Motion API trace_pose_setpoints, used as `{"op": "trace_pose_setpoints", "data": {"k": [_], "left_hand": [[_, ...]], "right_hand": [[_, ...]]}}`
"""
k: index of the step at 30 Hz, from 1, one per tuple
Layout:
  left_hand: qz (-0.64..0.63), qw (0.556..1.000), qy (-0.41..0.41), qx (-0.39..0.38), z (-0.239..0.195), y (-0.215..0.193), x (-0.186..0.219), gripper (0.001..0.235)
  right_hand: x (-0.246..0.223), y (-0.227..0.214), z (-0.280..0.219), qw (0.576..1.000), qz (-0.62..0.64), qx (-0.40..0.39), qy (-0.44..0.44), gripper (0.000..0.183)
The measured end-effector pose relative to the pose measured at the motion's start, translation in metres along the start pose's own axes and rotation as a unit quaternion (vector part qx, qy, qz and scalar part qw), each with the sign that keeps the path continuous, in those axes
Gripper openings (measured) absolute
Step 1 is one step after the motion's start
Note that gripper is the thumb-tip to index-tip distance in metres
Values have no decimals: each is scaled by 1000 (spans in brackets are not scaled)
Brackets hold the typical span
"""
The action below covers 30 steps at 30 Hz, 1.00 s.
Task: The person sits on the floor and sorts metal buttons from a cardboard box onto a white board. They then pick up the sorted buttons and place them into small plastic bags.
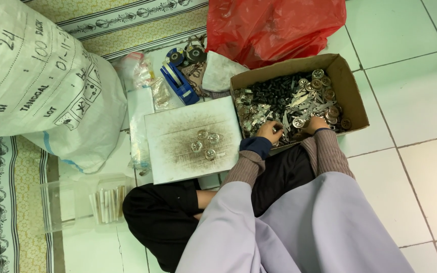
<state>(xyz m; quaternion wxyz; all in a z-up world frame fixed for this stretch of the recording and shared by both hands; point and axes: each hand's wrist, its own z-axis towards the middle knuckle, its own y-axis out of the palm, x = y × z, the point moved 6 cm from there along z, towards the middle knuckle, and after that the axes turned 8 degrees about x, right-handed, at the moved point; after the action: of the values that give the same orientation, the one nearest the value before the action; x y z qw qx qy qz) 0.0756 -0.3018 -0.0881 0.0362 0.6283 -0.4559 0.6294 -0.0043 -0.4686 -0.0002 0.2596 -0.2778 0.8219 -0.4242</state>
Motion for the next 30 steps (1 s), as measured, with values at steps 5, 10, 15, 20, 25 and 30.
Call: {"op": "trace_pose_setpoints", "data": {"k": [5, 10, 15, 20, 25, 30], "left_hand": [[-12, 1000, 2, 9, -3, -2, -2, 30], [-9, 1000, -10, 22, -11, -9, 7, 28], [-54, 992, -67, 92, -12, -29, 8, 36], [-149, 975, -116, 116, -13, -27, -4, 35], [-191, 961, -147, 137, -20, -34, -1, 32], [-189, 958, -154, 151, -27, -49, 8, 38]], "right_hand": [[38, 25, 60, 997, 46, 70, -4, 51], [40, 37, 75, 994, 36, 94, -45, 39], [-35, -6, -1, 964, 181, 134, -143, 32], [-91, -13, -50, 937, 285, 100, -177, 29], [-78, -2, -30, 924, 327, 107, -166, 25], [-74, -1, -27, 906, 386, 104, -142, 33]]}}
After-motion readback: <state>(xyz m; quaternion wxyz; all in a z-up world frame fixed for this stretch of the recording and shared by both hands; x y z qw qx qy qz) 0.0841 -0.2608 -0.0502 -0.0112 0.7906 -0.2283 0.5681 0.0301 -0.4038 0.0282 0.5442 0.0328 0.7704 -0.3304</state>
